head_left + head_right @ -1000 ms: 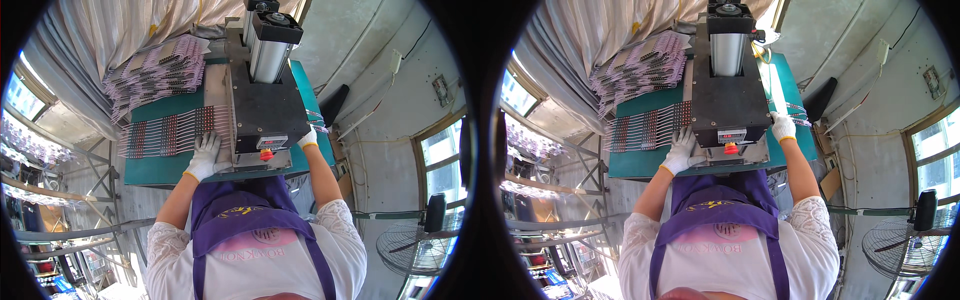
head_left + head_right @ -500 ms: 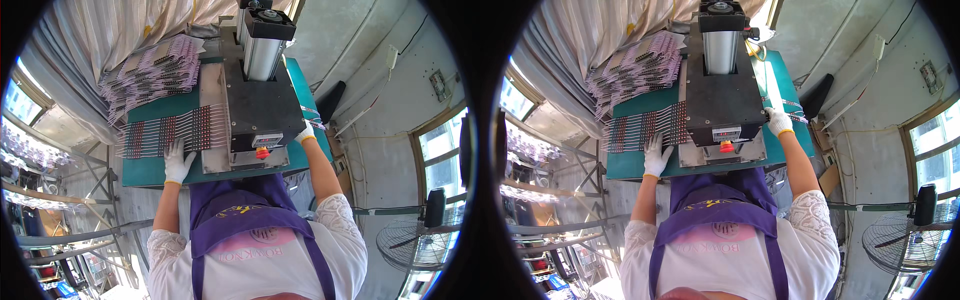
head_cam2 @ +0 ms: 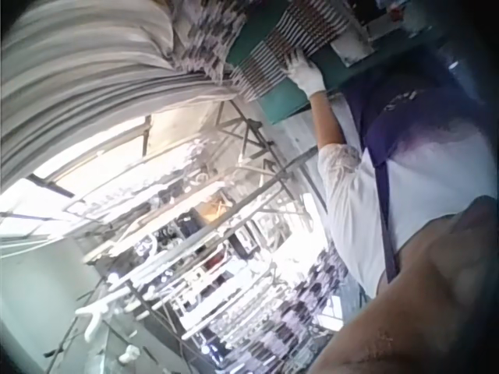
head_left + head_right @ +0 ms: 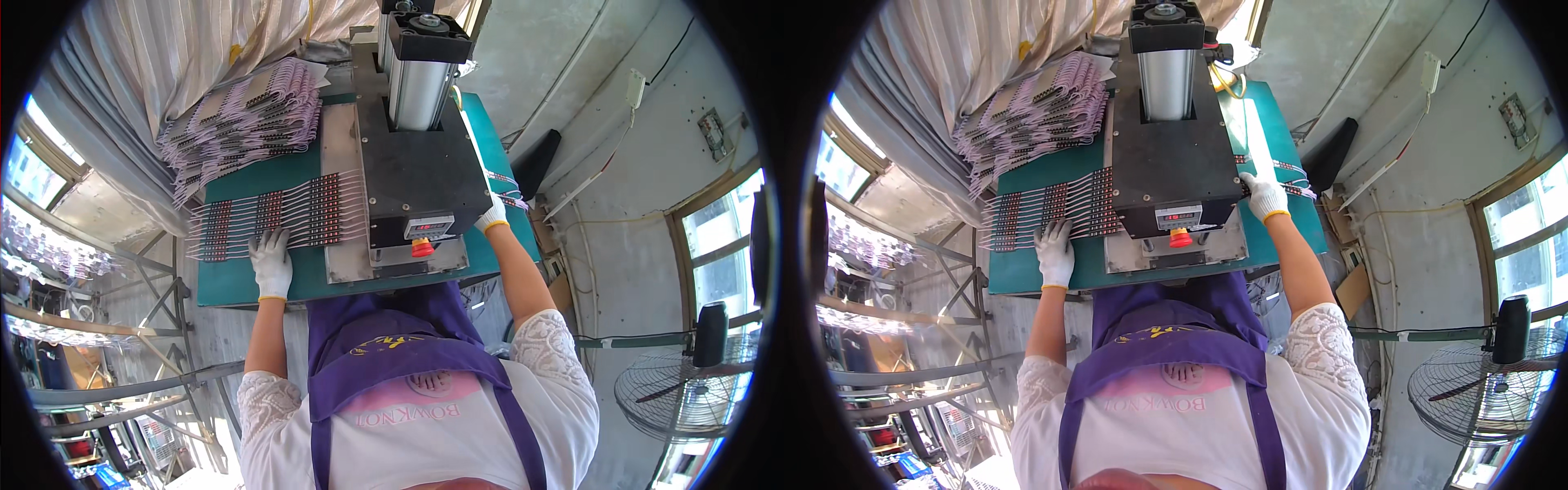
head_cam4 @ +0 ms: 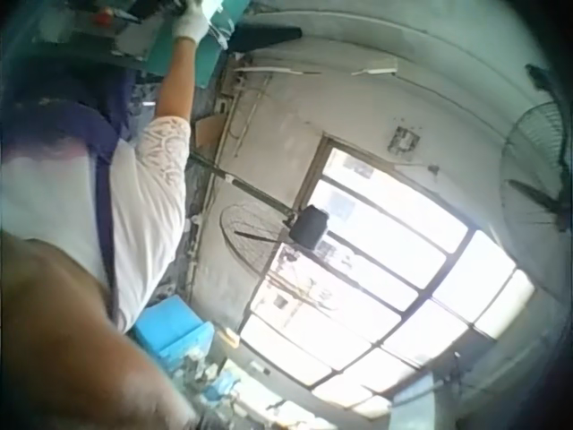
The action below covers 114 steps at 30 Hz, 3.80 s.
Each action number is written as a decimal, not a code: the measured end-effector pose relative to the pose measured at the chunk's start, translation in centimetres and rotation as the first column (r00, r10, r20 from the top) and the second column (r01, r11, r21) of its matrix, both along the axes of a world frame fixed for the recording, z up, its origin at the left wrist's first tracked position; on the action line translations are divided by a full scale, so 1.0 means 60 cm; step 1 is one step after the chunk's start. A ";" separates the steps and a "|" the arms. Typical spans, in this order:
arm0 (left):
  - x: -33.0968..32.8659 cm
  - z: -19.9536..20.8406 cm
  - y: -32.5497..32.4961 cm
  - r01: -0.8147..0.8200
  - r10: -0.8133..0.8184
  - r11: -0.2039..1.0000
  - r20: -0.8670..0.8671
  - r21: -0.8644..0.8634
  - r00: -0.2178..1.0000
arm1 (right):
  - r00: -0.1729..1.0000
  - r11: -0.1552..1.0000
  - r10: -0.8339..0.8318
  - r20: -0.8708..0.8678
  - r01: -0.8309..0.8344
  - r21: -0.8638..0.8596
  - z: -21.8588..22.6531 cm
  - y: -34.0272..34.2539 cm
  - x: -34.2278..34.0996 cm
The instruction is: Operating a specialized machine to process and assemble LED light strips in a factory setting.
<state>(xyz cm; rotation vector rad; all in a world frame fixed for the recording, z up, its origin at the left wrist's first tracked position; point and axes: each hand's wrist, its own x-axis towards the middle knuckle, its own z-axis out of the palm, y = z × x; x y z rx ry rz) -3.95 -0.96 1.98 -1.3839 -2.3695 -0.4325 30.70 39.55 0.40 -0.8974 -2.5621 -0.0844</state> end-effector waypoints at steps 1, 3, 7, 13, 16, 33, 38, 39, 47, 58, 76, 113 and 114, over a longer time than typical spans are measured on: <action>0.000 0.005 0.005 0.026 -0.026 0.999 -0.023 0.026 0.999 | 0.983 0.978 -0.041 -0.180 0.003 -0.207 0.001 0.013 0.014; -0.002 0.000 -0.045 -0.040 0.041 0.999 -0.044 0.023 0.998 | 0.994 0.995 -0.019 -0.109 0.008 -0.098 0.142 -0.081 -0.042; 0.054 0.058 0.027 0.251 -0.279 0.943 0.106 0.217 0.954 | 0.960 0.970 -0.244 -0.141 0.241 -0.035 0.150 0.002 0.050; 0.104 0.038 0.069 0.228 -0.302 0.944 0.352 0.237 0.886 | 0.854 0.857 -0.462 0.239 0.499 -0.128 0.140 -0.004 0.098; 0.101 0.052 0.063 0.319 -0.330 0.944 0.293 0.085 0.897 | 0.812 0.855 -0.475 0.339 0.517 -0.041 0.148 -0.061 0.115; 0.127 0.081 0.084 0.421 -0.362 0.826 0.218 -0.376 0.906 | 0.976 0.929 0.185 0.114 -0.136 -0.346 0.168 -0.282 0.067; 0.128 0.088 0.079 0.432 -0.364 0.836 0.247 -0.340 0.898 | 0.972 0.937 0.199 0.128 -0.151 -0.316 0.170 -0.280 0.063; 0.127 0.088 0.076 0.438 -0.378 0.843 0.235 -0.313 0.896 | 0.973 0.938 0.193 0.127 -0.145 -0.315 0.169 -0.281 0.063; 0.124 0.095 0.082 0.462 -0.378 0.831 0.296 -0.309 0.877 | 0.996 0.929 0.074 -0.045 -0.085 -0.360 0.157 -0.205 0.061; 0.050 0.054 0.026 0.230 -0.178 0.967 0.346 -0.113 0.921 | 0.966 0.853 -0.063 0.251 0.183 -0.489 0.125 -0.036 -0.010; -0.009 0.003 -0.039 -0.014 0.007 0.999 0.137 0.047 0.990 | 0.995 0.970 -0.091 -0.050 0.077 -0.233 0.149 -0.070 0.030; 0.140 0.113 0.077 0.388 -0.268 0.829 0.324 -0.402 0.907 | 0.985 0.912 0.164 0.048 -0.132 -0.388 0.149 -0.281 0.072; 0.140 0.110 0.078 0.385 -0.269 0.837 0.319 -0.390 0.909 | 0.985 0.907 0.165 0.047 -0.133 -0.400 0.147 -0.281 0.072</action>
